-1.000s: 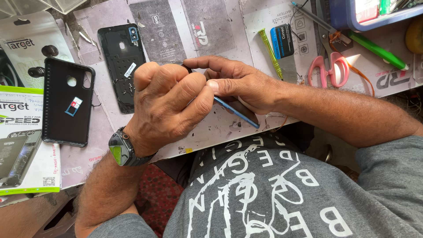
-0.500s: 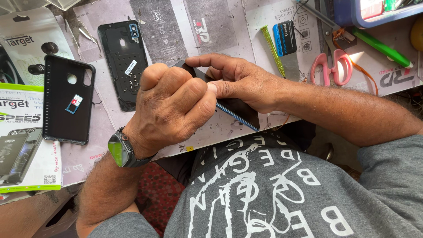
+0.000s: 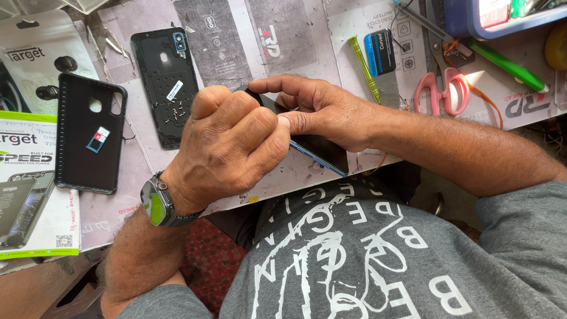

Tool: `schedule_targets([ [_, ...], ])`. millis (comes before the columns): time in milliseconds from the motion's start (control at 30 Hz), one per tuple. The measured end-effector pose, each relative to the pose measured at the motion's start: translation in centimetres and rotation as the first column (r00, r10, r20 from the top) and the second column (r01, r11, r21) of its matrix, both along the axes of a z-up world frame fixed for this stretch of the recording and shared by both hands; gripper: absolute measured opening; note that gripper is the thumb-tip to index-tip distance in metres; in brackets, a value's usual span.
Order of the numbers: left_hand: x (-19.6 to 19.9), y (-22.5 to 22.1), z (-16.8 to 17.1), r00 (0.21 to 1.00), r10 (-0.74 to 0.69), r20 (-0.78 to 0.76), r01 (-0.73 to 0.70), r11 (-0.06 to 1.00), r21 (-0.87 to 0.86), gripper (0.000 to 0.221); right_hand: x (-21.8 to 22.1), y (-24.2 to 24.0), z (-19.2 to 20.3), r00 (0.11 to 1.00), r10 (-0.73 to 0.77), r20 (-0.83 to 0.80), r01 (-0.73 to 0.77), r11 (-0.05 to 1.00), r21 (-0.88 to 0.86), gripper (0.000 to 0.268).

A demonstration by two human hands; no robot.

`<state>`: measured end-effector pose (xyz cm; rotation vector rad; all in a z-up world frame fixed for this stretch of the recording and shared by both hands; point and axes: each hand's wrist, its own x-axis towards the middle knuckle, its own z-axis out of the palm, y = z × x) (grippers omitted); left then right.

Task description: The person uses a green-handled screwdriver to manipulate internal components of a disassembled smartphone, including the battery and ribbon cables. They repeatedly pry and press along the phone's edges and then rotate the device to inspect the screen and frame.

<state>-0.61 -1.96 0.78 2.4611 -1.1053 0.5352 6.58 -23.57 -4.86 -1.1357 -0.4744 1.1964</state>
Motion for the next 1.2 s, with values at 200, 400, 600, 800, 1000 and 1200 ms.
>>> schedule_targets([
  [200, -0.32, 0.11, -0.4, 0.999, 0.001, 0.038, -0.002, 1.0, 0.02, 0.008, -0.11, -0.05, -0.21, 1.0, -0.002, -0.011, 0.002, 1.0, 0.018, 0.077],
  [400, -0.38, 0.13, -0.3, 1.0, -0.007, 0.03, 0.006, 1.0, 0.026, 0.008, -0.21, -0.07, -0.21, 0.998, 0.005, -0.068, -0.001, 0.998, 0.063, 0.076],
  [600, -0.3, 0.16, -0.53, 0.999, -0.031, 0.033, 0.03, 0.999, 0.017, 0.007, -0.22, -0.04, 0.07, 1.0, 0.012, -0.028, -0.011, 1.0, 0.023, 0.076],
  [800, -0.44, 0.19, -0.72, 0.998, -0.036, 0.042, 0.034, 0.999, 0.03, 0.007, -0.28, -0.07, 0.16, 1.0, 0.012, 0.005, -0.012, 1.0, -0.019, 0.077],
  [1000, -0.41, 0.31, -0.89, 0.998, -0.046, 0.044, 0.044, 0.999, 0.027, 0.007, -0.29, -0.07, 0.19, 1.0, 0.02, 0.018, -0.019, 0.999, -0.025, 0.077],
  [1200, -0.46, 0.3, -0.74, 0.998, -0.043, 0.043, 0.042, 0.999, 0.023, 0.008, -0.36, -0.02, 0.25, 1.0, 0.015, 0.005, -0.015, 1.0, -0.02, 0.077],
])
